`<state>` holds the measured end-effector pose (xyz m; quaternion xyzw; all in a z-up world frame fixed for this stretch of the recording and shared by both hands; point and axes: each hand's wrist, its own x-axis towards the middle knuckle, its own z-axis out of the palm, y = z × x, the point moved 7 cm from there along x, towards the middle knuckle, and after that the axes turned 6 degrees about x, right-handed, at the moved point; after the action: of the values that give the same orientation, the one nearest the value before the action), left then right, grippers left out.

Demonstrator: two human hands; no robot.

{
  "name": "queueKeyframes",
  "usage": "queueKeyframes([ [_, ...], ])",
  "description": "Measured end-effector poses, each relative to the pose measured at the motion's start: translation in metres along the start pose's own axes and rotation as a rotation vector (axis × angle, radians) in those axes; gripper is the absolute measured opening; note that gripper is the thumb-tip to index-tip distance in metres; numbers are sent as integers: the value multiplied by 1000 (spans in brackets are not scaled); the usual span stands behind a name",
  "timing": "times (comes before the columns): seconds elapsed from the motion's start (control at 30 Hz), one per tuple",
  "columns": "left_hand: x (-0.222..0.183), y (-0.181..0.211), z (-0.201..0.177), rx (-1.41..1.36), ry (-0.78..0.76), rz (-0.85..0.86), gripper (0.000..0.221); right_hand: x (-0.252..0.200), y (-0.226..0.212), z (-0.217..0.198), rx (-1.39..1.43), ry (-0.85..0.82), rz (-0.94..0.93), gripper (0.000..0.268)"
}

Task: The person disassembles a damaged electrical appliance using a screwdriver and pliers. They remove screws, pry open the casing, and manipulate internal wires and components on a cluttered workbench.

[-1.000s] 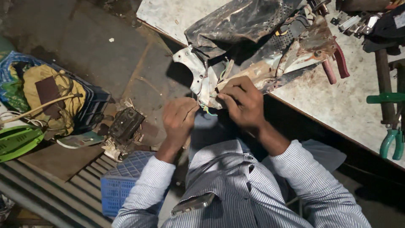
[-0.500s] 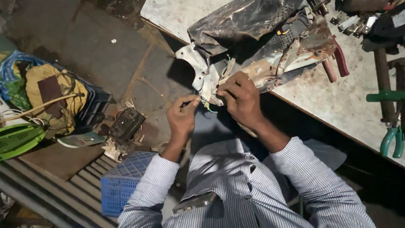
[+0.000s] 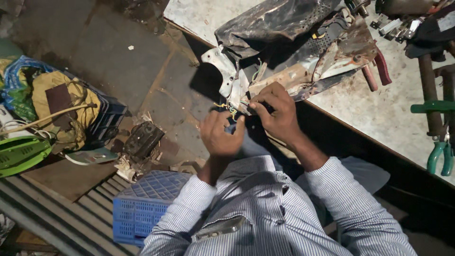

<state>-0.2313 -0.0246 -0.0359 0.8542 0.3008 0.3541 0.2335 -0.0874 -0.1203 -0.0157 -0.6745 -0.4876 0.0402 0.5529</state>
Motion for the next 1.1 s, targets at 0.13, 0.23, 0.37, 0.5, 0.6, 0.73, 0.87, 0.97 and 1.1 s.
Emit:
queueKeyframes([
  [0.13,-14,-21,8,-249,-58,-138,12,0,3,0,13,0,22,8],
  [0.23,-17,-34,12,-339,-131,-154,14,0,4,1,9,14,15,7],
  [0.37,-17,-55,20,-371,-294,-224,21,0,5,3,-50,42,12,8],
  [0.5,-20,-78,33,-556,-480,-446,25,4,5,8,-154,33,9,9],
  [0.6,-21,-85,39,-735,-538,-563,23,4,3,8,-156,57,3,10],
  [0.73,-28,-91,44,-919,-599,-806,16,4,1,7,-150,61,-25,11],
  [0.87,-20,-87,40,-974,-609,-811,12,6,-1,6,-153,57,-40,11],
  [0.97,-14,-85,34,-855,-624,-728,15,6,-3,4,-112,49,-39,14],
  [1.1,-6,-76,20,-583,-610,-466,25,10,-2,-3,-58,142,99,22],
])
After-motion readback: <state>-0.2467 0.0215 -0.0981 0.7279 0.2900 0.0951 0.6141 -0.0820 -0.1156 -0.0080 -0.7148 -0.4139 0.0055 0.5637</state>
